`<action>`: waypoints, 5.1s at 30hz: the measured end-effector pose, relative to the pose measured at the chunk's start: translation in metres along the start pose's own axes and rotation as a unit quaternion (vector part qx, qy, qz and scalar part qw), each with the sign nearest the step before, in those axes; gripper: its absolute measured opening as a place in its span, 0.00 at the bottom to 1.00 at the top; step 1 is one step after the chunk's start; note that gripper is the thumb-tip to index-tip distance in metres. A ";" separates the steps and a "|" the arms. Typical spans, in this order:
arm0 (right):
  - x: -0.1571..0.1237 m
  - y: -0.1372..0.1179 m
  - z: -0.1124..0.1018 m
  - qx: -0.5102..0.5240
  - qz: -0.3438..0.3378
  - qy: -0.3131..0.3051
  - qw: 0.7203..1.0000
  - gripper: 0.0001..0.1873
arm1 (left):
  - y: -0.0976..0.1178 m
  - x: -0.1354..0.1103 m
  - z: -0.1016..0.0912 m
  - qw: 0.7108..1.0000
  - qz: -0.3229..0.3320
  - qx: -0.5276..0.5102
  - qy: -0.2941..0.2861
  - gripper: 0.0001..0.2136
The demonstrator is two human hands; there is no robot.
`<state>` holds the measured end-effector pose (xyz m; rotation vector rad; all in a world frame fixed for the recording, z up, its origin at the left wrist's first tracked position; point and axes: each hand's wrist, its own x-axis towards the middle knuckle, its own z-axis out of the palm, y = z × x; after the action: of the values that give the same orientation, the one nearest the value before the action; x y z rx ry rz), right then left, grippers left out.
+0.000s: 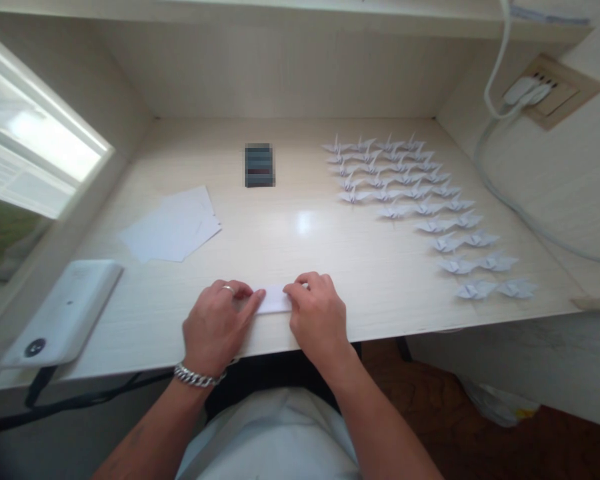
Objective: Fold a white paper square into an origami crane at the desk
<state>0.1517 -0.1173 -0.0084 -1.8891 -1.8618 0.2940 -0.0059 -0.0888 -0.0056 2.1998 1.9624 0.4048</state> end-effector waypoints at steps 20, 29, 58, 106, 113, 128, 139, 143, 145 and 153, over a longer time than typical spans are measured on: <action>-0.026 -0.018 0.025 -0.020 -0.141 0.007 0.990 0.17 | -0.018 -0.005 -0.001 0.993 0.067 -0.101 -0.006 0.12; -0.028 -0.017 0.026 -0.042 -0.156 0.008 0.987 0.20 | -0.018 -0.014 0.002 0.992 0.079 -0.078 0.052 0.09; -0.067 -0.018 0.033 -0.044 -0.130 0.036 0.990 0.27 | -0.011 -0.063 0.004 0.972 0.228 0.064 0.005 0.19; 0.037 0.027 -0.017 0.259 -0.069 -0.079 0.960 0.13 | -0.014 0.061 -0.036 0.933 0.176 -0.285 -0.130 0.11; 0.083 0.025 -0.020 0.253 -0.081 -0.118 0.957 0.12 | -0.021 0.084 -0.024 0.919 0.121 -0.338 -0.162 0.14; 0.148 0.035 -0.009 0.254 -0.117 -0.192 0.941 0.11 | -0.014 0.133 -0.014 0.930 0.135 -0.313 -0.140 0.13; 0.145 0.057 -0.006 0.322 -0.062 -0.250 0.911 0.07 | -0.026 0.134 -0.012 0.927 0.115 -0.332 -0.129 0.11; 0.140 0.059 -0.011 0.373 -0.022 -0.189 0.908 0.10 | -0.027 0.128 -0.013 0.918 0.087 -0.368 -0.119 0.12; 0.136 0.049 -0.006 0.362 -0.057 -0.191 0.911 0.13 | -0.022 0.124 -0.012 0.918 0.096 -0.365 -0.122 0.12; 0.133 0.040 0.002 0.279 -0.142 -0.190 0.931 0.10 | -0.018 0.119 -0.015 0.912 0.191 -0.310 -0.188 0.10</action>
<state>0.1936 0.0149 -0.0058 -1.2189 -1.9774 1.0260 -0.0153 0.0308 0.0138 2.0155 1.0136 0.5187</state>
